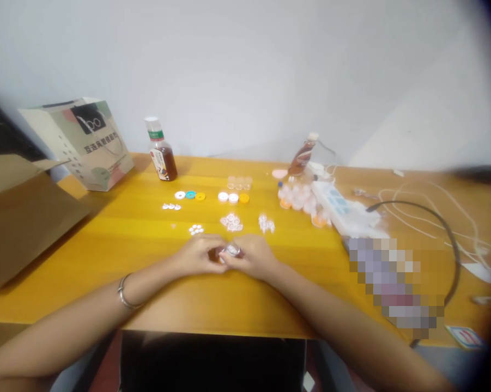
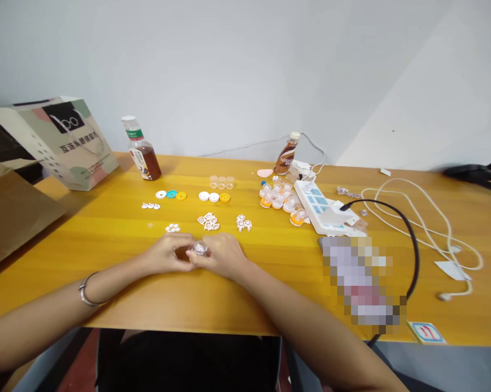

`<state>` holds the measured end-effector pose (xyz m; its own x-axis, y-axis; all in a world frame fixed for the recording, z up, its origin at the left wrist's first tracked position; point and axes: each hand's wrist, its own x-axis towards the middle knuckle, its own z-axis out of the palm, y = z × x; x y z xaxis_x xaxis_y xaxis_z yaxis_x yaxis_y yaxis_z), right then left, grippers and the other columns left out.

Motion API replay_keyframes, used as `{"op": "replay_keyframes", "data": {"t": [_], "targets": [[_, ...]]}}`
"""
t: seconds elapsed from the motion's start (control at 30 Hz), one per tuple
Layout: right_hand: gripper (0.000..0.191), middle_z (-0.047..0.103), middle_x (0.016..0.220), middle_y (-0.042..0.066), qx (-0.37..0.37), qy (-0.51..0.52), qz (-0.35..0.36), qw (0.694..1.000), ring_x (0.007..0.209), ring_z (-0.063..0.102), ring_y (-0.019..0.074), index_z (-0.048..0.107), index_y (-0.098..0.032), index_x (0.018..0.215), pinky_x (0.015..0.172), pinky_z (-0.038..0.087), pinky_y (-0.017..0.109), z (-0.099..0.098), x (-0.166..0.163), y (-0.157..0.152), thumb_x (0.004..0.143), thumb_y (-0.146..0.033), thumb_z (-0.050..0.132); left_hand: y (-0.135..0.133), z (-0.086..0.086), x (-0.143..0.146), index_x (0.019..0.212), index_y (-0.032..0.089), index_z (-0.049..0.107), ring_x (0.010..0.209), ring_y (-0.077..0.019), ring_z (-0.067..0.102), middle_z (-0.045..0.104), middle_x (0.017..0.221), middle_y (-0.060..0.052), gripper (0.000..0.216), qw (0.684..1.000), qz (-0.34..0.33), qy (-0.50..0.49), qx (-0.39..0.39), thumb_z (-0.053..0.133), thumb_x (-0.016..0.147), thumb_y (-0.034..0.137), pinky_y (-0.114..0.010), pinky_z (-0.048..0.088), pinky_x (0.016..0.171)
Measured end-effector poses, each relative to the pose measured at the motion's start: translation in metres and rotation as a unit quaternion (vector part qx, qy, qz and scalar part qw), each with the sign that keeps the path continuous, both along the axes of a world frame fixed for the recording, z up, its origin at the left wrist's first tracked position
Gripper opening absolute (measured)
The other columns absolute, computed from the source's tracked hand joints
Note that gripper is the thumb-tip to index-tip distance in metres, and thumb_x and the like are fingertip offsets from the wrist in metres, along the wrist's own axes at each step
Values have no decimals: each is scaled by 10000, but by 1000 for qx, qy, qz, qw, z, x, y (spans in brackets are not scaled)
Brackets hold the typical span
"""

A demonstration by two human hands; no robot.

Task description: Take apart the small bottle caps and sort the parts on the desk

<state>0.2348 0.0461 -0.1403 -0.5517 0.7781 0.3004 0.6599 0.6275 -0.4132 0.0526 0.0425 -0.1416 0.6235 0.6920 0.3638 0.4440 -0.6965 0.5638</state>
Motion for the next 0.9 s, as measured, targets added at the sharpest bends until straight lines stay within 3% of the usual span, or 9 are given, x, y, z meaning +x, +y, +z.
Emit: {"op": "replay_keyframes", "data": {"t": [0.17,0.27,0.4,0.5,0.6,0.67,0.8,0.9], "targets": [[275,465,554,-24,23,16,81,996,524,390,100,416,-188,605,529,276,221,4,2,2,761,-400,495,0,-1,-1,764,141,614,572,-82,462,530,628,14,112,999,-38,-11,-16,574,667,181,-179,369,547],[193,498,630,-18,5,47,88,995,575,439,114,440,-194,721,555,313,222,8,5,2,749,-372,508,-1,-1,-1,765,145,609,575,-84,458,530,632,16,118,999,-36,-20,-13,574,654,164,-183,371,554],[411,453,579,-69,-62,94,36,993,523,431,110,413,-206,944,521,316,214,6,7,0,676,-442,617,-1,-2,0,790,151,607,567,-83,451,526,625,23,146,1000,-8,-24,-17,595,645,170,-182,356,539],[429,394,524,-97,-100,125,16,987,462,396,103,363,-208,1015,494,322,217,3,7,-1,719,-416,593,0,-3,1,745,143,595,564,-84,456,531,618,20,104,999,11,-19,-24,603,664,208,-183,355,537],[459,538,765,-3,-60,178,64,980,670,521,140,319,-200,1101,638,412,267,0,7,-2,727,-280,572,2,-2,0,736,140,591,582,-91,473,549,634,17,122,999,28,-22,-30,619,652,224,-187,367,554],[564,533,915,53,-29,209,77,974,812,534,173,295,-195,1151,729,425,306,-1,7,-1,688,-263,612,3,-1,0,754,141,596,581,-92,474,549,631,20,145,999,38,-21,-31,628,645,231,-186,364,550],[573,527,776,2,-70,210,75,972,707,539,156,276,-194,1194,700,439,310,-2,7,0,728,-276,601,2,-1,-1,770,144,602,571,-86,469,549,629,24,146,998,44,-26,-24,617,652,228,-185,361,551],[542,542,936,64,-48,208,80,974,865,539,186,303,-189,1192,800,425,343,-1,7,0,729,-233,583,2,-2,0,783,142,605,582,-91,482,565,648,15,162,998,47,-27,-28,618,663,250,-190,368,560]]}}
